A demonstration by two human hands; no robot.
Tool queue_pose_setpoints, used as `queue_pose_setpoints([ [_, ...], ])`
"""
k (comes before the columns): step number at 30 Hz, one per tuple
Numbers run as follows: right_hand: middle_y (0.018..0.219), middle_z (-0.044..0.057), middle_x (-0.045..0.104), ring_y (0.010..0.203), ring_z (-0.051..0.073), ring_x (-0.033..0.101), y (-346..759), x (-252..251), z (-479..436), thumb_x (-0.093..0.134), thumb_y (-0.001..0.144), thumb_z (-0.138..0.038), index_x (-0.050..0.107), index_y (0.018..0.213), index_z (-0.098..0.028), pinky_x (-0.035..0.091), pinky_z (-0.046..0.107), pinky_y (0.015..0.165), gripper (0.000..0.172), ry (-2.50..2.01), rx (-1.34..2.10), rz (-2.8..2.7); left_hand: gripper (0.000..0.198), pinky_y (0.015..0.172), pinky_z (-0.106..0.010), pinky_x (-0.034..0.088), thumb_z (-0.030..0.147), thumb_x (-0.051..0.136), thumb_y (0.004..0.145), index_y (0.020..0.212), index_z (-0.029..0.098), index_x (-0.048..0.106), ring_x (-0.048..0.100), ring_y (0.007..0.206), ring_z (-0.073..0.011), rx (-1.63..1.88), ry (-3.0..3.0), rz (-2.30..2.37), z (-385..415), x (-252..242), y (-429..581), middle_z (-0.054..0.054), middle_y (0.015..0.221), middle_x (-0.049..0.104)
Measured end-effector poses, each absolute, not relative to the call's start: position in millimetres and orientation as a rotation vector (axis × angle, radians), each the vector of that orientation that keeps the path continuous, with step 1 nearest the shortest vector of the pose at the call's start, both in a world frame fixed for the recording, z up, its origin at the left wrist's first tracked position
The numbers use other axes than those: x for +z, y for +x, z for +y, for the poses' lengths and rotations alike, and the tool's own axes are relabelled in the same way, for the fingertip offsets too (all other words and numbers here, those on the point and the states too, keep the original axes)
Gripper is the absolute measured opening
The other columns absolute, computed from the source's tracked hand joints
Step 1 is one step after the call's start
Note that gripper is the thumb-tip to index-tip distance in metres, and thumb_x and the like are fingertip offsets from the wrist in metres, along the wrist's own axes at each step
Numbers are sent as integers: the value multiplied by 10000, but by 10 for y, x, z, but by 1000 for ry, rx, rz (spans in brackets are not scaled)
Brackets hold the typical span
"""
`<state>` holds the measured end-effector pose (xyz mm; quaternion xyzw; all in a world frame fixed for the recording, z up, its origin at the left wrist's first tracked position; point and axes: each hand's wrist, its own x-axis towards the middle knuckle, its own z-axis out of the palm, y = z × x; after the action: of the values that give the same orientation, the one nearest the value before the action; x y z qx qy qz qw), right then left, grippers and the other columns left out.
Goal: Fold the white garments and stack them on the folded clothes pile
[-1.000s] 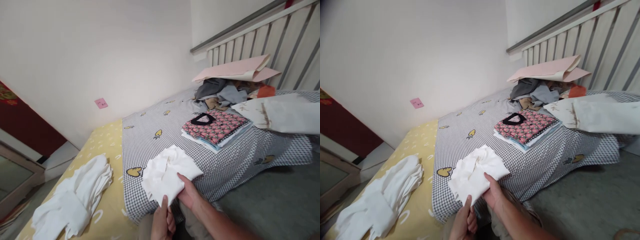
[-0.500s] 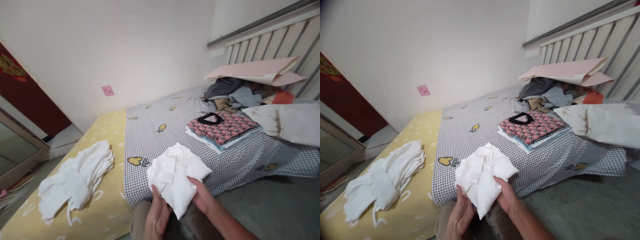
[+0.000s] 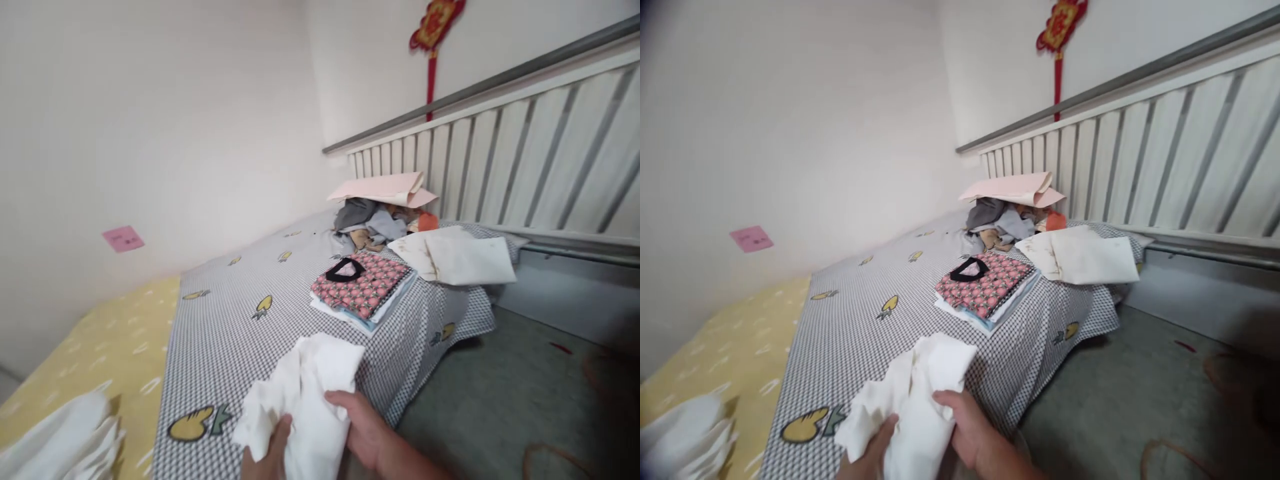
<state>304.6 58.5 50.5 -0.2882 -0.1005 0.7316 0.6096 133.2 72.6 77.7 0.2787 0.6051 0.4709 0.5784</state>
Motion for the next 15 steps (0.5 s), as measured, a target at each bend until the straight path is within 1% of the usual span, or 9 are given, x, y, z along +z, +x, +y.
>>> queue_pose_setpoints([
  [3,909,101,806,983,314,736,3187,875,906,792,552,-234,753,966,-146,556,428,939,424,-583,1620,-288,526,980,-415,604,146,865,695,1157,330,693,721,1139,-303,1223,741,1355,985,1219,1540,-38,1112,799],
  [6,889,90,803,952,293,740,3484,1346,1330,766,581,-191,745,938,-145,562,417,925,361,-489,1583,-355,492,1032,-408,579,24,807,721,1148,249,710,728,1120,-275,1341,848,1251,1241,1876,1976,-58,1120,796],
  [8,872,82,799,947,280,740,3782,1672,1655,751,611,-157,736,948,-139,564,412,922,338,-427,1561,-398,441,1032,-389,578,-27,738,763,1130,218,724,744,1074,-253,1416,932,1167,1460,2321,2338,-53,1077,803],
  [10,842,67,794,929,264,741,4143,1944,1974,737,643,-127,726,979,-133,566,410,920,335,-389,1519,-428,414,1020,-362,581,-64,680,787,1109,190,733,751,1040,-228,1470,993,1096,1746,2654,2715,-46,1039,807],
  [12,830,58,791,905,249,741,4528,2089,2244,721,663,-105,714,1003,-127,567,407,923,341,-381,1460,-424,404,1006,-339,583,-62,670,800,1121,176,727,751,1025,-206,1472,1009,1034,2092,2784,3084,-44,1027,808],
  [13,833,56,791,898,245,741,4713,2096,2350,713,665,-98,709,1008,-127,568,406,926,344,-395,1431,-397,404,993,-330,588,-40,678,811,1147,182,716,752,1012,-195,1435,994,1019,2273,2758,3259,-39,1026,808],
  [15,832,57,789,894,246,743,5037,1965,2490,694,659,-92,697,997,-132,570,412,926,341,-467,1391,-305,408,938,-326,612,23,686,842,1211,198,684,762,949,-183,1289,936,1040,2613,2522,3575,-33,999,809],
])
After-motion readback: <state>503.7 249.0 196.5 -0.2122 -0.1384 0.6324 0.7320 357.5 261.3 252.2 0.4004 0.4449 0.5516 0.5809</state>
